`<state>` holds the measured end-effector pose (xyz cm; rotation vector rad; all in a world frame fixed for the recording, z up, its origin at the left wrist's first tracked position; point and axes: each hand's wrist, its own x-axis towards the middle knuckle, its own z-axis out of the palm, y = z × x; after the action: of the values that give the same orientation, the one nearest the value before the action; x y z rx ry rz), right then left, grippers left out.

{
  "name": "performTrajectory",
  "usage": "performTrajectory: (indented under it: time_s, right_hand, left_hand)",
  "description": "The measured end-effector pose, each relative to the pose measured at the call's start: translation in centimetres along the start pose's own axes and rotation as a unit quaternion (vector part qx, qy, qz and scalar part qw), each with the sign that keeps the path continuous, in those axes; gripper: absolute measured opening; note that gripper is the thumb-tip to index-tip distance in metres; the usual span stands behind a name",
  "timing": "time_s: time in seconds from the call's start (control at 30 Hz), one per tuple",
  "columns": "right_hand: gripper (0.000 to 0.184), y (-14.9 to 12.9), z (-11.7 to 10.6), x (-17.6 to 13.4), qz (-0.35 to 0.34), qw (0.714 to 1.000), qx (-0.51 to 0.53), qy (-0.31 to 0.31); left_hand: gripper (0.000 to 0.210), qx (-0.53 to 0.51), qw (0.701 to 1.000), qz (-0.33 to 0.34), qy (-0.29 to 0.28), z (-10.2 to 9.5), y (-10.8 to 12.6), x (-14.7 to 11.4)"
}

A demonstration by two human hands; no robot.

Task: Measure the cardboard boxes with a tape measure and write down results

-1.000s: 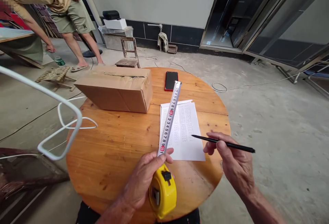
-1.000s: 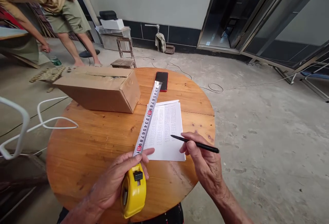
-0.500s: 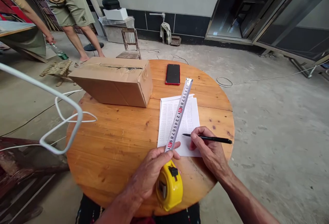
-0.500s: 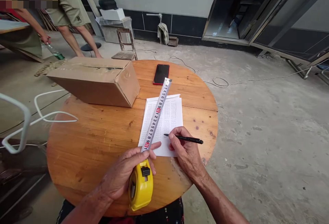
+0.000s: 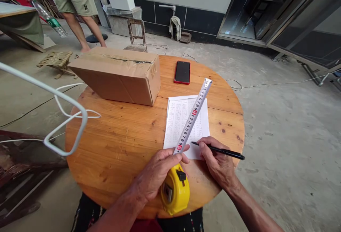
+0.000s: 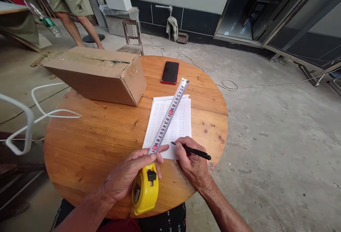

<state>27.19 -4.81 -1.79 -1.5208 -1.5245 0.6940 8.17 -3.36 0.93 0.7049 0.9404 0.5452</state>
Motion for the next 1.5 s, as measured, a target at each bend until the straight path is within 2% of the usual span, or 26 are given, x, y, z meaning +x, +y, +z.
performTrajectory:
  time_s: [0.2,0.5,0.77,0.9,1.1,1.5]
  right_hand:
    - [0.015,-0.33,-0.03,0.13,-0.044,0.998,-0.039,-0.007]
    - [0.014,-0.54,-0.03,0.31,-0.051,0.998,-0.039,-0.012]
    - [0.015,-0.47,-0.06,0.39,-0.054,0.997,-0.041,-0.019]
    - [0.016,-0.54,-0.11,0.33,-0.047,0.998,-0.038,-0.027]
    - [0.016,-0.64,-0.04,0.33,-0.047,0.998,-0.030,-0.027]
    - [0.014,-0.24,-0.12,0.04,-0.031,0.999,-0.021,0.009]
  left_hand:
    - [0.022,-0.003,1.000,-0.014,-0.011,-0.08,0.37,0.23]
    - [0.022,-0.001,1.000,-0.024,-0.009,-0.12,0.35,0.16]
    - [0.023,-0.001,1.000,-0.025,-0.017,-0.20,0.48,0.48]
    - [0.023,0.020,1.000,-0.017,0.000,-0.26,0.37,0.46]
    - [0.024,0.004,1.000,-0.025,-0.015,-0.13,0.34,0.36]
    - [0.022,0.029,0.999,-0.013,-0.002,-0.17,0.28,0.19]
